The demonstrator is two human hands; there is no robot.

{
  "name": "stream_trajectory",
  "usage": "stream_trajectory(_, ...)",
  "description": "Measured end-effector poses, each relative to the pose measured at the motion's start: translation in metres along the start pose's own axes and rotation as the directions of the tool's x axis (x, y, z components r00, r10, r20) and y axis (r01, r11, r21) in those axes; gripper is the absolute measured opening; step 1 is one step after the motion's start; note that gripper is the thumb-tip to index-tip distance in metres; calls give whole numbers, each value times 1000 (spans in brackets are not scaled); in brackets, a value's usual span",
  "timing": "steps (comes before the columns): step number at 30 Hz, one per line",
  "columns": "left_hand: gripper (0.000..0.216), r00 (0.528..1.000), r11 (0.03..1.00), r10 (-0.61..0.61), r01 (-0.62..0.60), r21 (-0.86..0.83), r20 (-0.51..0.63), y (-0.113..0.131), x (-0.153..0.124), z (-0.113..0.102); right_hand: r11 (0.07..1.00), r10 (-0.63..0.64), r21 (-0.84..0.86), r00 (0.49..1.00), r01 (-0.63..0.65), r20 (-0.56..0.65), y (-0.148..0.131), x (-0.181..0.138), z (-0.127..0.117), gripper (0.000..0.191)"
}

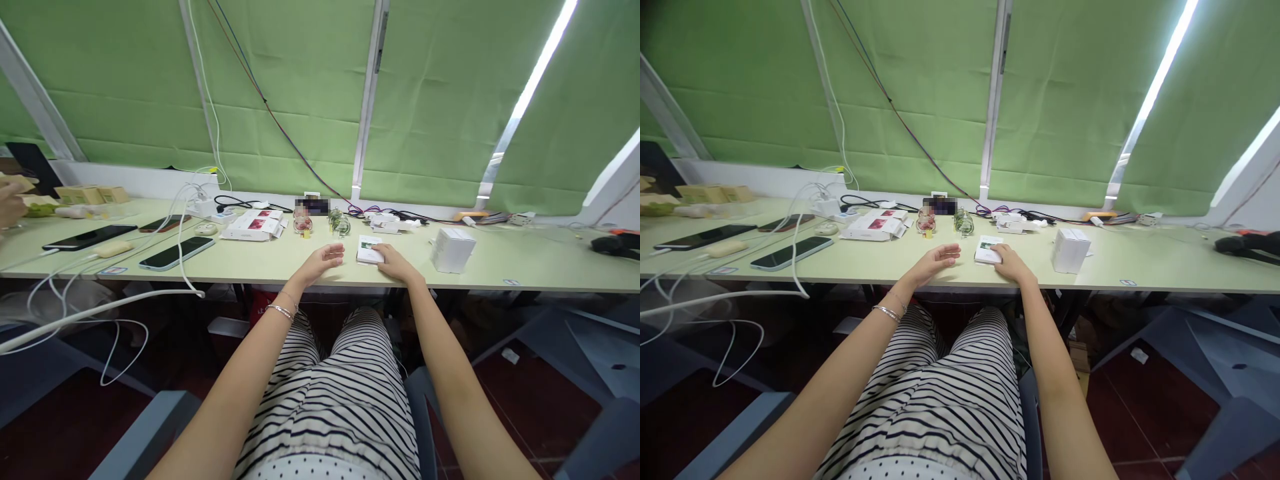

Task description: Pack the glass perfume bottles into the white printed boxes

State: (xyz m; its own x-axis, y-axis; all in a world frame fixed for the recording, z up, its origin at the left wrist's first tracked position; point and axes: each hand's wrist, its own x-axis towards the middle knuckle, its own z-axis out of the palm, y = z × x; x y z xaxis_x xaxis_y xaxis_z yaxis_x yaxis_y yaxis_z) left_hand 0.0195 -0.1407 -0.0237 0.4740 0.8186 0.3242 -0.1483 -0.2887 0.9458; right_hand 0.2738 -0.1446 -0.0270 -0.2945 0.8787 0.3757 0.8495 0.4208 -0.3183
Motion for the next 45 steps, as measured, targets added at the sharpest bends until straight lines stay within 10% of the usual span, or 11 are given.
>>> stream_trajectory(27,56,1000,999,-4,4,-31,-3,-2,0,-1,908,247,-247,908,-339,-337,-26,-3,-18,35)
stream_trajectory(45,54,1000,999,-15,15,-31,1,-1,0,0,953,290,101,766,-286,-574,-18,-6,-31,23)
